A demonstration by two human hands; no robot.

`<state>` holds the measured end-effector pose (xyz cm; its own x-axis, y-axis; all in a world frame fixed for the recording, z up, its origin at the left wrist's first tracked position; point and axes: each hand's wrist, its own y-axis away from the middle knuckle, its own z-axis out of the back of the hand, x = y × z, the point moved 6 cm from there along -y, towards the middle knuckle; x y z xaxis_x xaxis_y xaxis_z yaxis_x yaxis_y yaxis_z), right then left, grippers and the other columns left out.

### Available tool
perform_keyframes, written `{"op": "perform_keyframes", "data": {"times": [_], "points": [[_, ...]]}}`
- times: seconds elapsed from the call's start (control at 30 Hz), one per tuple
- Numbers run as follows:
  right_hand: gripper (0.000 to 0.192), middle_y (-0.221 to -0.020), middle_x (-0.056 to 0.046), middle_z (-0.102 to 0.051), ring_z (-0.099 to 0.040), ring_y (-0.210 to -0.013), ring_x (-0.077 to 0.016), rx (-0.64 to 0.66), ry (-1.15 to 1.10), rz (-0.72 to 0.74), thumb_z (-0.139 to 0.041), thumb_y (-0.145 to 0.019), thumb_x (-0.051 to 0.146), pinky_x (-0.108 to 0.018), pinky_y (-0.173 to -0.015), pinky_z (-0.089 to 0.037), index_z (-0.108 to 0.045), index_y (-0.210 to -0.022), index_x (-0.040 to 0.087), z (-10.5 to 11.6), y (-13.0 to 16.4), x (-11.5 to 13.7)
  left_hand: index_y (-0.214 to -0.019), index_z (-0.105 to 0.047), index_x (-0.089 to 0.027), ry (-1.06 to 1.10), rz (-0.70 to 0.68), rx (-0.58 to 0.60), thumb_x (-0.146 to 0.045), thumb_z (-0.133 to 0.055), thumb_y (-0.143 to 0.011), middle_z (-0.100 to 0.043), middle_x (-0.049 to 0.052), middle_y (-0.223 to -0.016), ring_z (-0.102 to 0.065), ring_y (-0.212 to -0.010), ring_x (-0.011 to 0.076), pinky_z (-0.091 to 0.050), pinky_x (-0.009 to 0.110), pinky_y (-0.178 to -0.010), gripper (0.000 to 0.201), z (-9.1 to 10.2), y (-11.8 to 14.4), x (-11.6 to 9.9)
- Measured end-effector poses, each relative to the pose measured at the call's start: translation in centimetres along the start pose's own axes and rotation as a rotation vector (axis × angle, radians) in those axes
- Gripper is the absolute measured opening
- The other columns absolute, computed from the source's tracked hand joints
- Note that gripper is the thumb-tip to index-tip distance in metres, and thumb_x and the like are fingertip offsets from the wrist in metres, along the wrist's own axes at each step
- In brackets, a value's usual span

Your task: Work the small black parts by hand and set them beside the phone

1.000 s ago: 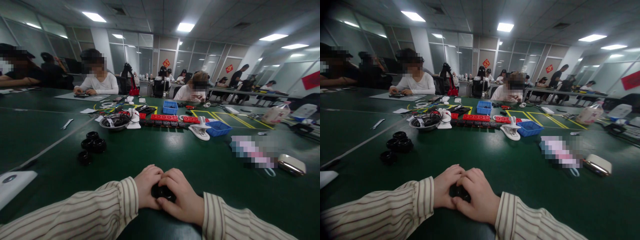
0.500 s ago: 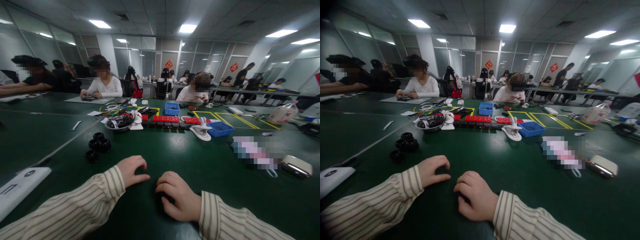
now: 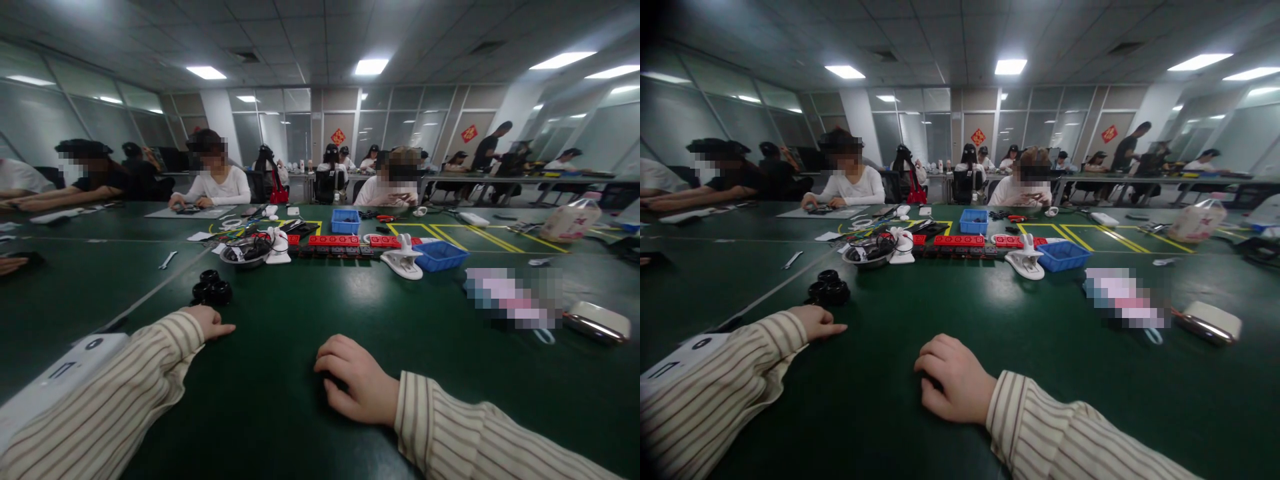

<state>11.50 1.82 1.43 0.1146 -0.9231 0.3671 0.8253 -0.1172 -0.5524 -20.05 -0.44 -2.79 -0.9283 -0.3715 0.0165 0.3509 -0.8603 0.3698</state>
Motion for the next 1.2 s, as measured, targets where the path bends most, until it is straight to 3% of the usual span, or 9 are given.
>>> {"op": "perform_keyframes", "data": {"times": [0.27,0.53,0.63,0.7,0.8,0.9,0.97,1.07,1.2], "points": [[0.020,-0.092,-0.008,-0.052,-0.045,-0.084,-0.0159,0.010,0.004,-0.007,-0.040,-0.076,0.017,-0.030,-0.075,-0.043,-0.053,-0.091,0.013,-0.2,0.0,-0.1,-0.056,-0.055,-0.018,0.112,-0.159,-0.001,-0.068,-0.034,-0.064,-0.053,0.001,-0.055,-0.051,-0.059,0.0181,-0.036,0.027,-0.058,0.054,-0.3,-0.7,-0.5],[0.020,-0.092,-0.008,-0.052,-0.045,-0.084,-0.0161,0.022,-0.018,-0.017,-0.041,-0.077,0.018,-0.030,-0.075,-0.043,-0.053,-0.092,0.013,-0.2,0.0,-0.3,-0.054,-0.048,-0.018,0.098,-0.080,-0.012,-0.067,-0.036,-0.063,-0.049,0.001,-0.055,-0.051,-0.061,0.0190,-0.037,0.027,-0.059,0.051,-0.3,-1.1,1.0],[0.020,-0.092,-0.008,-0.052,-0.045,-0.084,-0.0158,0.021,-0.017,-0.019,-0.041,-0.077,0.018,-0.030,-0.074,-0.043,-0.053,-0.092,0.014,-0.2,0.1,-0.3,-0.053,-0.047,-0.018,0.052,-0.071,-0.025,-0.062,-0.037,-0.067,-0.049,0.001,-0.055,-0.052,-0.062,0.0195,-0.037,0.027,-0.059,0.048,0.4,-0.3,0.3],[0.019,-0.093,-0.007,-0.052,-0.046,-0.084,-0.0157,0.020,-0.013,-0.020,-0.041,-0.077,0.018,-0.029,-0.074,-0.043,-0.053,-0.092,0.014,-0.2,0.1,-0.4,-0.054,-0.049,-0.017,0.018,-0.092,-0.038,-0.060,-0.038,-0.070,-0.050,0.002,-0.055,-0.053,-0.061,0.0197,-0.036,0.028,-0.057,0.046,0.6,1.2,-2.1],[0.020,-0.093,-0.007,-0.052,-0.046,-0.084,-0.0157,0.018,-0.015,-0.019,-0.041,-0.077,0.019,-0.030,-0.075,-0.043,-0.053,-0.094,0.014,-0.3,0.1,-0.4,-0.066,-0.056,-0.018,0.077,-0.325,-0.126,-0.053,-0.038,-0.078,-0.055,0.003,-0.065,-0.053,-0.061,0.0186,-0.038,0.029,-0.057,0.041,0.3,4.2,-9.4],[0.028,-0.100,-0.009,-0.052,-0.047,-0.091,-0.0170,-0.030,-0.038,-0.048,-0.042,-0.077,0.020,-0.032,-0.080,-0.044,-0.050,-0.103,0.014,-0.3,0.1,-0.5,-0.096,-0.055,-0.018,0.261,-0.612,-0.324,-0.055,-0.052,-0.071,-0.057,0.008,-0.099,-0.052,-0.094,0.0251,-0.040,0.041,-0.085,0.045,-0.7,7.0,-17.1],[0.032,-0.107,-0.010,-0.049,-0.046,-0.099,-0.0182,-0.069,-0.051,-0.079,-0.043,-0.077,0.021,-0.033,-0.086,-0.042,-0.046,-0.108,0.013,-0.2,0.2,-0.7,-0.109,-0.050,-0.016,0.303,-0.703,-0.420,-0.059,-0.064,-0.057,-0.052,0.012,-0.111,-0.045,-0.105,0.0311,-0.020,0.055,-0.102,0.069,-1.6,7.6,-20.4],[0.032,-0.110,-0.011,-0.047,-0.043,-0.104,-0.0193,-0.092,-0.020,-0.121,-0.044,-0.078,0.021,-0.035,-0.090,-0.040,-0.045,-0.109,0.013,-0.2,0.3,-1.1,-0.108,-0.052,-0.017,0.332,-0.721,-0.418,-0.050,-0.069,-0.057,-0.054,0.010,-0.107,-0.045,-0.105,0.0295,-0.013,0.055,-0.105,0.063,-2.3,6.6,-22.6],[0.031,-0.101,-0.011,-0.049,-0.044,-0.094,-0.0211,-0.093,0.113,-0.286,-0.050,-0.081,0.036,-0.038,-0.083,-0.039,-0.048,-0.101,0.012,-0.2,0.4,-2.0,-0.100,-0.055,-0.018,0.395,-0.750,-0.345,-0.041,-0.072,-0.057,-0.055,0.008,-0.100,-0.048,-0.101,0.0269,-0.019,0.053,-0.104,0.052,-1.9,5.2,-22.3]]}}
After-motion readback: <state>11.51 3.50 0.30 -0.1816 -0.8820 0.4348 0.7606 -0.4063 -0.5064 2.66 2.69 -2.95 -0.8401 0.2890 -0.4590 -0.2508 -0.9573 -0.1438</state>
